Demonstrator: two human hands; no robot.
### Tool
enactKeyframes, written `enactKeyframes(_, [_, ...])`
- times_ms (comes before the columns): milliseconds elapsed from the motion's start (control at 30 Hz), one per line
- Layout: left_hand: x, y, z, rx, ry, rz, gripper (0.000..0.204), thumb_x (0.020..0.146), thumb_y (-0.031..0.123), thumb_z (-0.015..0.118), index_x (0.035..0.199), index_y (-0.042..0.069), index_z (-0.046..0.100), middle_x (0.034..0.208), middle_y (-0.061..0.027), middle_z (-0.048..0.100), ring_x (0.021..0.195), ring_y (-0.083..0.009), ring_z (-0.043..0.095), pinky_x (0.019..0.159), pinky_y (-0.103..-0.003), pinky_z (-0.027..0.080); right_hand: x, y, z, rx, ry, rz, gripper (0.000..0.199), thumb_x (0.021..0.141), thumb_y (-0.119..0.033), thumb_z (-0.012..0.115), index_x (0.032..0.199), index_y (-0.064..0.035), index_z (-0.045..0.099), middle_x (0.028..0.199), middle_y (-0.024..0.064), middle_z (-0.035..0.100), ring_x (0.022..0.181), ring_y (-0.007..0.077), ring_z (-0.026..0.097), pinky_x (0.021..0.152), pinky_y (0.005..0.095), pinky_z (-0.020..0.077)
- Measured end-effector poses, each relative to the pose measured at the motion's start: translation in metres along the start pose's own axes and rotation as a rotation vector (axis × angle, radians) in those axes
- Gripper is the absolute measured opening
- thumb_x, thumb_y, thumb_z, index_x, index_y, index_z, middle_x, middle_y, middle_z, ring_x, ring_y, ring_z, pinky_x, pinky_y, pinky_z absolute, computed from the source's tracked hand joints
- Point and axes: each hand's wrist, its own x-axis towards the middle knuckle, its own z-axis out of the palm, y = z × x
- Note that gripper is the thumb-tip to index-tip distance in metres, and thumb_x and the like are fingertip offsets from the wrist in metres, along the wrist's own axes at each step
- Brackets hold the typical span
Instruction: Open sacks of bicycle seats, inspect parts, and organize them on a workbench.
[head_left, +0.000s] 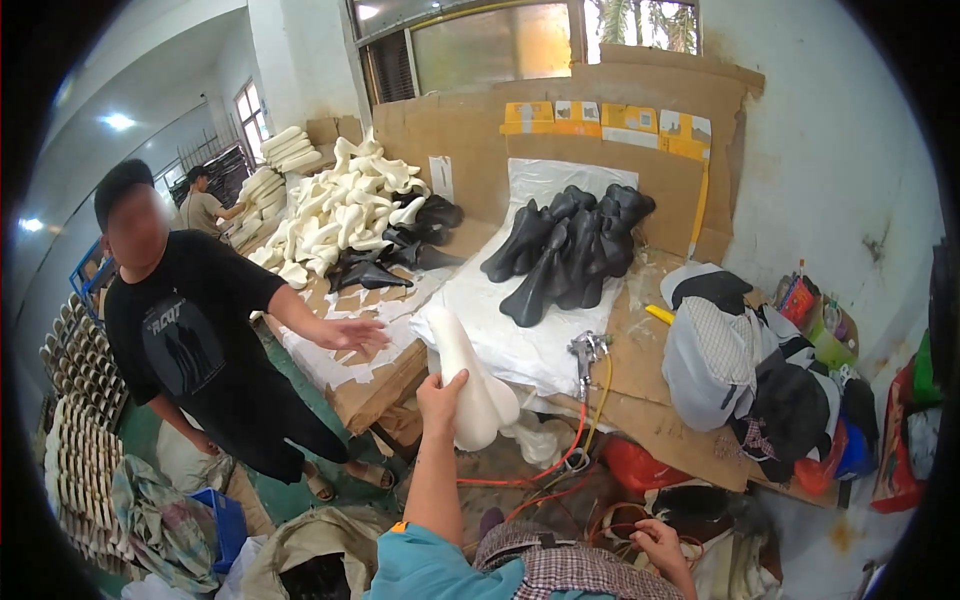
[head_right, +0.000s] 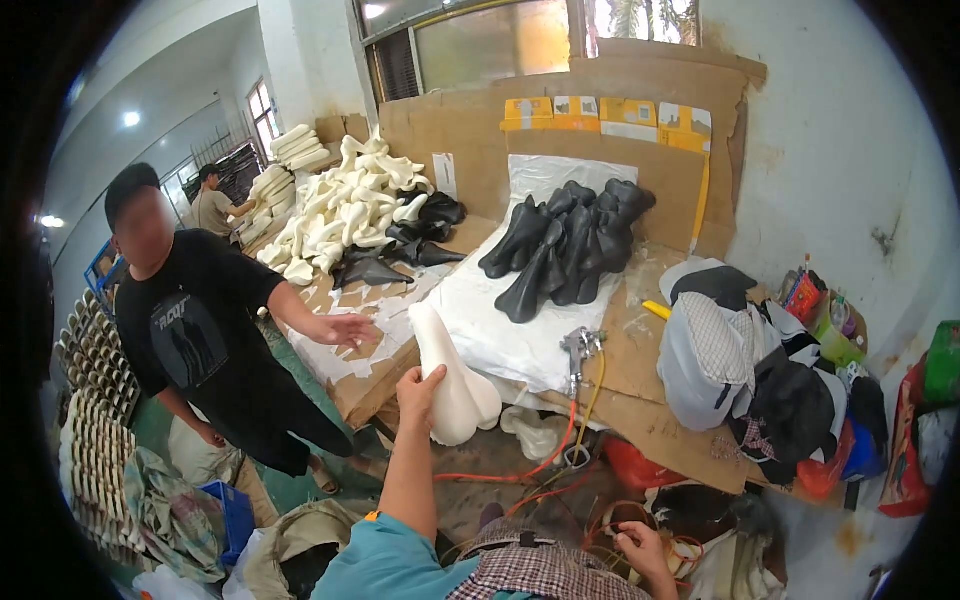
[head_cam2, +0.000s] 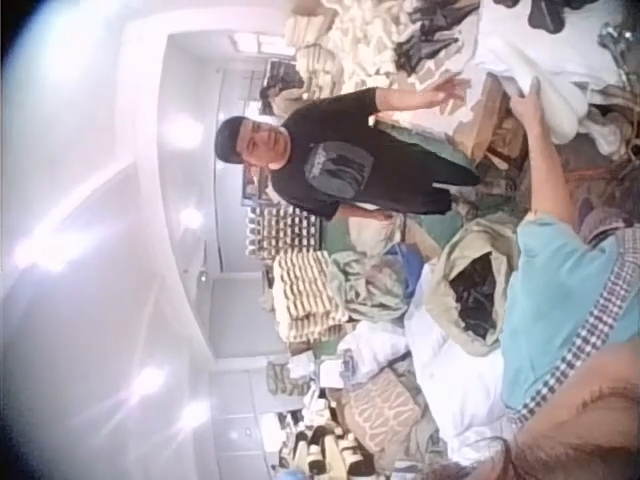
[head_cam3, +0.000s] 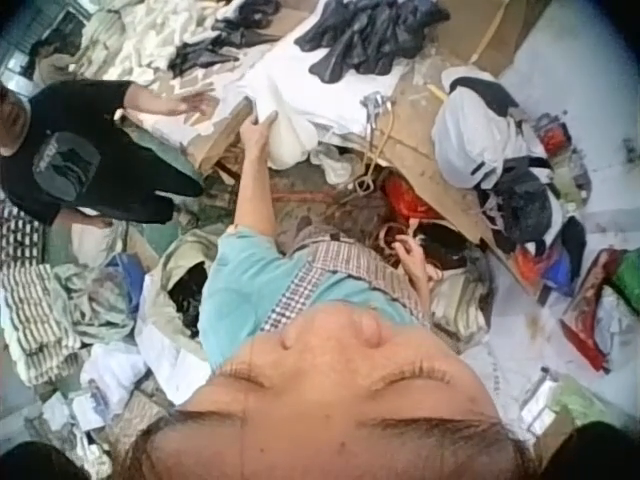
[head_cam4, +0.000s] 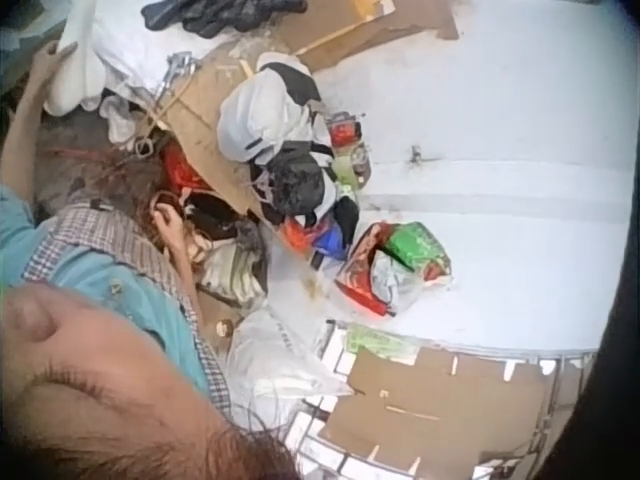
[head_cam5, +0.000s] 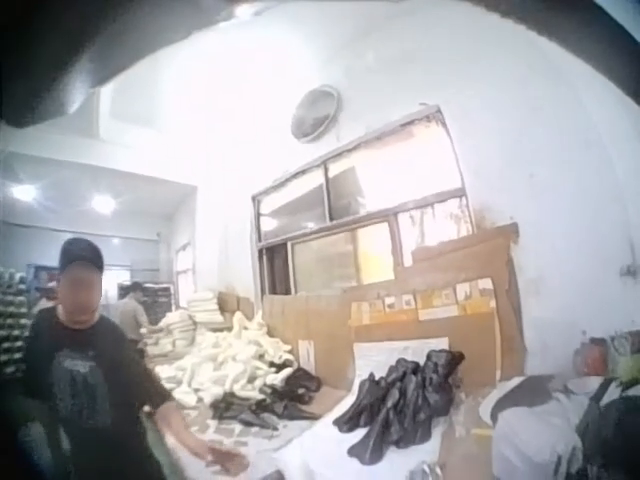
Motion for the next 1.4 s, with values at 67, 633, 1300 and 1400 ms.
enactKeyframes(67, [0.002,0.002,-0.003,-0.002,-0.004,0.004,0.026,0.071,0.015,0.074,0.085,-0.002,0.06,0.075,-0.0048,0.06,0.061,-0.012,0.055,0.056,-0.026,0.045,0.0,0.003,0.002,-0.009,0.003,-0.018,0.023,0.084,-0.005,0.054,0.105,0.0036,0.052,0.088,0.0128,0.063,0.075,0.0164,0.061,0.067,0.0273,0.0504])
enactKeyframes(633, [0.029,-0.011,-0.023,-0.424,0.054,-0.079,0.033,0.082,0.023,0.062,0.105,0.0,0.054,0.089,-0.0049,0.06,0.073,-0.013,0.056,0.058,-0.027,0.046,0.003,0.01,0.005,-0.084,0.005,0.022,0.027,0.081,-0.012,0.06,0.103,0.0025,0.056,0.089,0.0098,0.062,0.08,0.0156,0.059,0.07,0.0288,0.0482])
enactKeyframes(1300, [-0.007,-0.085,0.078,0.35,-0.544,0.033,0.035,0.07,0.014,0.057,0.101,-0.001,0.06,0.064,-0.0076,0.06,0.057,-0.0168,0.057,0.053,-0.031,0.046,-0.014,0.032,-0.018,-0.275,0.071,-0.079,0.026,0.079,-0.014,0.06,0.101,0.0002,0.057,0.085,0.0083,0.062,0.077,0.0153,0.059,0.069,0.03,0.0483])
enactKeyframes(1400, [-0.039,-0.225,0.041,0.977,-1.163,0.179,0.022,0.076,0.016,0.059,0.09,-0.001,0.063,0.073,-0.005,0.06,0.06,-0.0135,0.056,0.054,-0.03,0.046,-0.02,0.013,-0.023,-0.412,0.049,-0.235,0.026,0.082,-0.016,0.058,0.102,-0.001,0.057,0.089,0.0081,0.06,0.084,0.017,0.057,0.075,0.0308,0.0467])
